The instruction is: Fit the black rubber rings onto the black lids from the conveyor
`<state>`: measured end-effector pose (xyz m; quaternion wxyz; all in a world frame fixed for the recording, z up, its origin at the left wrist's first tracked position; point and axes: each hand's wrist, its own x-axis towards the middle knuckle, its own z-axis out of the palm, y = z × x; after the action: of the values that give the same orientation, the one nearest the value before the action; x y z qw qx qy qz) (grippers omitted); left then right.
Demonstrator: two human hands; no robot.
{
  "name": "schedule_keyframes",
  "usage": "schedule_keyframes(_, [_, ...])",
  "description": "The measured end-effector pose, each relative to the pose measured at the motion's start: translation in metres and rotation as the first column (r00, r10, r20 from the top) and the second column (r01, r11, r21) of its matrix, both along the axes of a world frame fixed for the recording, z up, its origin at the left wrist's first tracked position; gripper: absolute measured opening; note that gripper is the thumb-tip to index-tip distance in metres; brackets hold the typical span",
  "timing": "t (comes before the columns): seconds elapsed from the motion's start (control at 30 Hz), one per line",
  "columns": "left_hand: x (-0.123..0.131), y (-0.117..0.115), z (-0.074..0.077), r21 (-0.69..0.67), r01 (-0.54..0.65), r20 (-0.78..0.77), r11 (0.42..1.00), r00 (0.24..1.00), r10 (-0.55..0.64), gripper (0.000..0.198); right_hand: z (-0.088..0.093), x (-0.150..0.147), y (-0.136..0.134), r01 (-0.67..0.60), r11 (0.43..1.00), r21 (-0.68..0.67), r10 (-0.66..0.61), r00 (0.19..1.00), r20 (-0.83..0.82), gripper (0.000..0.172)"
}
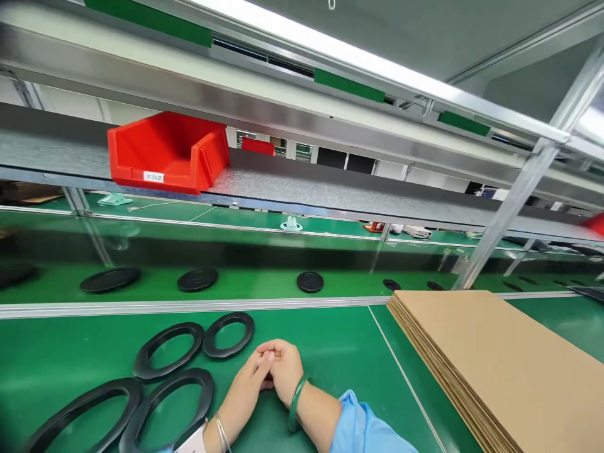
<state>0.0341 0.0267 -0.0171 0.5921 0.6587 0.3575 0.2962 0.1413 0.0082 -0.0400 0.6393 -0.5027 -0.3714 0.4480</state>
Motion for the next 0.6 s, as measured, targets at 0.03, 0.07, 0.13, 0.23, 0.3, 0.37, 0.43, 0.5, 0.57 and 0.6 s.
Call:
schedule_keyframes(0.03, [-0.001,0.0,-0.001,-0.001,-0.013,-0.006,1.0,1.0,0.013,0.064,0.0,-0.004,-0.002,-0.028,0.999,-0.016,0.027,0.999,-0.031,0.045])
schedule_keyframes(0.07, [-0.001,-0.001,-0.002,0.0,-0.022,-0.013,1.0,1.0,0.022,0.064,0.001,-0.006,-0.005,-0.053,0.998,-0.029,0.051,0.997,-0.055,0.046])
schedule_keyframes(0.13, [-0.001,-0.003,-0.005,0.005,-0.028,-0.025,1.0,0.999,0.029,0.063,0.004,-0.006,-0.012,-0.093,0.994,-0.053,0.087,0.991,-0.105,0.049])
schedule_keyframes(0.23, [0.0,-0.006,-0.007,0.011,-0.019,-0.033,1.0,0.999,0.02,0.061,0.01,-0.003,-0.018,-0.141,0.987,-0.082,0.123,0.974,-0.188,0.053])
schedule_keyframes(0.3, [0.0,-0.007,-0.006,0.013,0.008,-0.037,1.0,0.999,-0.008,0.056,0.015,-0.002,-0.02,-0.148,0.984,-0.096,0.123,0.965,-0.23,0.058])
schedule_keyframes(0.37, [-0.001,-0.008,-0.005,0.018,0.044,-0.044,0.999,0.998,-0.044,0.05,0.02,-0.001,-0.02,-0.155,0.983,-0.099,0.129,0.964,-0.232,0.06])
schedule_keyframes(0.43, [-0.002,-0.009,-0.003,0.027,0.069,-0.055,0.997,0.996,-0.068,0.046,0.025,0.001,-0.02,-0.175,0.98,-0.094,0.152,0.965,-0.216,0.058])
schedule_keyframes(0.5, [-0.004,-0.009,0.0,0.038,0.084,-0.068,0.996,0.994,-0.082,0.043,0.028,0.003,-0.02,-0.2,0.976,-0.088,0.179,0.962,-0.207,0.056])
schedule_keyframes(0.57, [-0.006,-0.01,0.004,0.045,0.099,-0.081,0.994,0.992,-0.095,0.041,0.03,0.006,-0.021,-0.226,0.97,-0.087,0.203,0.955,-0.218,0.054])
schedule_keyframes(0.6, [-0.007,-0.01,0.006,0.047,0.106,-0.086,0.993,0.991,-0.101,0.041,0.03,0.007,-0.021,-0.24,0.967,-0.085,0.217,0.95,-0.223,0.053])
